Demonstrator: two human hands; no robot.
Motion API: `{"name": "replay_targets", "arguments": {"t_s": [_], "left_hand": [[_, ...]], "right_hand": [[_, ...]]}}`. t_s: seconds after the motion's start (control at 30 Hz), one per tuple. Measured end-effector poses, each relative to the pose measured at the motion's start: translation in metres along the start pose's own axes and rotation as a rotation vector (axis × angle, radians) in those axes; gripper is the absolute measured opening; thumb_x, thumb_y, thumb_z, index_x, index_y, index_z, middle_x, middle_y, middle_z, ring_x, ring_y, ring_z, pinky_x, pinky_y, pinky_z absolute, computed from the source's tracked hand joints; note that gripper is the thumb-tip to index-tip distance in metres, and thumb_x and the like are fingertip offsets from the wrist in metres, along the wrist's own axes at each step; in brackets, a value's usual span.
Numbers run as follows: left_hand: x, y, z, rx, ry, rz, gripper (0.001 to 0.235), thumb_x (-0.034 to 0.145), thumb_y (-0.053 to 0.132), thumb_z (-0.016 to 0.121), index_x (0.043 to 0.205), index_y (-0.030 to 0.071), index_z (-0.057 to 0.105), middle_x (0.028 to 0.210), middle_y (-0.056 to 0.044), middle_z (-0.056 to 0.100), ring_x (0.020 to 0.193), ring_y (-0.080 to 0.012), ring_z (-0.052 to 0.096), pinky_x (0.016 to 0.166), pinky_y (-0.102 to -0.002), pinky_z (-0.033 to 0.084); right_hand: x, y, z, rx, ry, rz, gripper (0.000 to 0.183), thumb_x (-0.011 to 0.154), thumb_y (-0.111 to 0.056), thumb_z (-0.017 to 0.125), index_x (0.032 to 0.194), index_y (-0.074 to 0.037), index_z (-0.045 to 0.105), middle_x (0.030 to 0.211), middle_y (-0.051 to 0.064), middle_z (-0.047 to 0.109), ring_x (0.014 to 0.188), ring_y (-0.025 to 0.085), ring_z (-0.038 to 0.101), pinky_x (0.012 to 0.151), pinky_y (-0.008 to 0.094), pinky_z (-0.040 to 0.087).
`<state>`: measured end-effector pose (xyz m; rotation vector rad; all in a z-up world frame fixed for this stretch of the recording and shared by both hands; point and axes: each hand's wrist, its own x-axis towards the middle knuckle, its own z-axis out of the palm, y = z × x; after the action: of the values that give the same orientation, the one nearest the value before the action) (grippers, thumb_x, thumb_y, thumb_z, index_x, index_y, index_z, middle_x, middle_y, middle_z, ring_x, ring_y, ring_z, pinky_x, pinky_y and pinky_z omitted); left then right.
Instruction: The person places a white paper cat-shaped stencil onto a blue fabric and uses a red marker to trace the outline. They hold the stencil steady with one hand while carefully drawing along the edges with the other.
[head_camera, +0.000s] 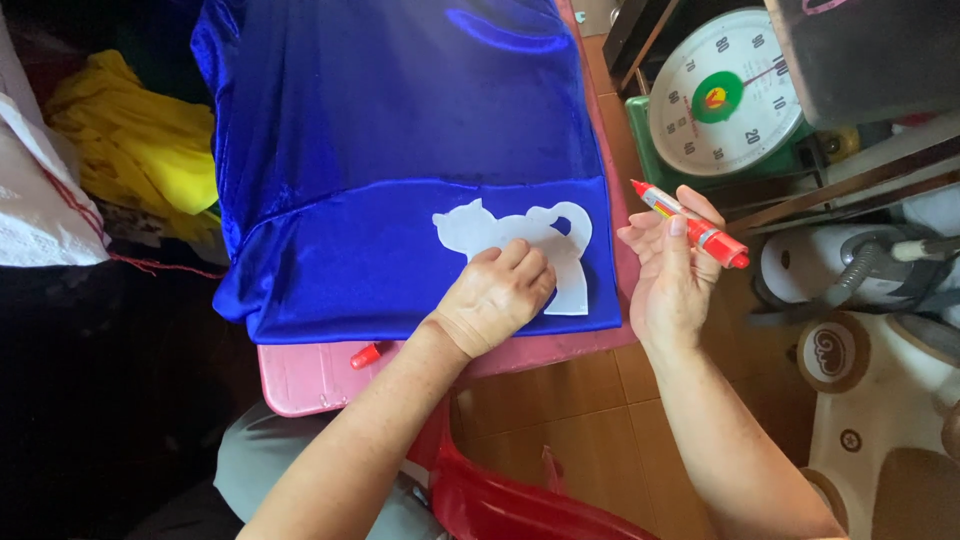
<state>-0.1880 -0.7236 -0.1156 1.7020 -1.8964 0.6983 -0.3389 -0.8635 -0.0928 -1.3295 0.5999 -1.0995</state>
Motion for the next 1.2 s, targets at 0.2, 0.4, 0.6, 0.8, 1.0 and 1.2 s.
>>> {"name": "replay_targets", "arguments": {"t_s": [0.2, 0.4, 0.6, 0.8, 1.0, 1.2], "left_hand": [[0.000, -0.001, 0.000, -0.021, 0.018, -0.024, 0.006, 0.088, 0.010, 0.067, 0.082, 0.009, 0.066, 0.076, -0.005, 0.050, 0.078, -0.0231, 0.055, 0.061, -0.031, 0.045], [-0.001, -0.003, -0.006, -0.082, -0.023, -0.075, 0.006, 0.091, 0.017, 0.068, 0.088, 0.012, 0.069, 0.083, -0.004, 0.054, 0.084, -0.0230, 0.056, 0.066, -0.032, 0.046], [0.008, 0.000, -0.032, -0.169, -0.059, -0.150, 0.018, 0.095, 0.030, 0.065, 0.094, 0.013, 0.072, 0.094, -0.006, 0.058, 0.092, -0.0242, 0.056, 0.073, -0.033, 0.047], [0.003, 0.007, -0.043, -0.171, -0.314, -0.144, 0.042, 0.086, 0.046, 0.074, 0.116, 0.016, 0.074, 0.113, -0.011, 0.059, 0.110, -0.0275, 0.054, 0.089, -0.037, 0.047], [0.005, 0.016, -0.078, -0.268, -0.471, -0.222, 0.059, 0.095, 0.057, 0.060, 0.138, 0.017, 0.065, 0.140, -0.022, 0.056, 0.136, -0.0338, 0.048, 0.111, -0.044, 0.037], [-0.007, 0.031, -0.068, -0.231, -0.611, -0.339, 0.065, 0.097, 0.063, 0.050, 0.153, 0.029, 0.049, 0.162, -0.017, 0.037, 0.152, -0.0318, 0.032, 0.124, -0.050, 0.023]], "right_hand": [[0.000, -0.001, 0.002, -0.020, -0.024, -0.022, 0.035, 0.115, -0.031, 0.045, 0.144, -0.012, 0.042, 0.106, 0.019, 0.066, 0.097, 0.019, 0.070, 0.100, 0.042, 0.062], [0.000, 0.005, 0.000, -0.010, -0.063, -0.052, 0.033, 0.115, -0.027, 0.044, 0.143, -0.010, 0.041, 0.101, 0.021, 0.064, 0.091, 0.026, 0.072, 0.091, 0.047, 0.065], [0.001, 0.002, 0.001, -0.043, -0.123, -0.088, 0.033, 0.116, -0.023, 0.043, 0.144, -0.006, 0.040, 0.100, 0.023, 0.063, 0.090, 0.031, 0.074, 0.089, 0.050, 0.065], [-0.003, 0.001, 0.005, -0.071, -0.209, -0.090, 0.033, 0.115, -0.020, 0.046, 0.144, -0.006, 0.040, 0.099, 0.025, 0.064, 0.088, 0.035, 0.075, 0.085, 0.051, 0.065], [-0.006, -0.015, 0.011, -0.193, -0.310, -0.068, 0.027, 0.114, -0.016, 0.047, 0.138, -0.006, 0.044, 0.106, 0.024, 0.066, 0.094, 0.037, 0.075, 0.091, 0.050, 0.061], [-0.005, -0.025, 0.015, -0.439, -0.435, -0.115, 0.034, 0.097, 0.005, 0.067, 0.126, -0.002, 0.051, 0.117, 0.020, 0.070, 0.103, 0.035, 0.075, 0.098, 0.051, 0.056]]}}
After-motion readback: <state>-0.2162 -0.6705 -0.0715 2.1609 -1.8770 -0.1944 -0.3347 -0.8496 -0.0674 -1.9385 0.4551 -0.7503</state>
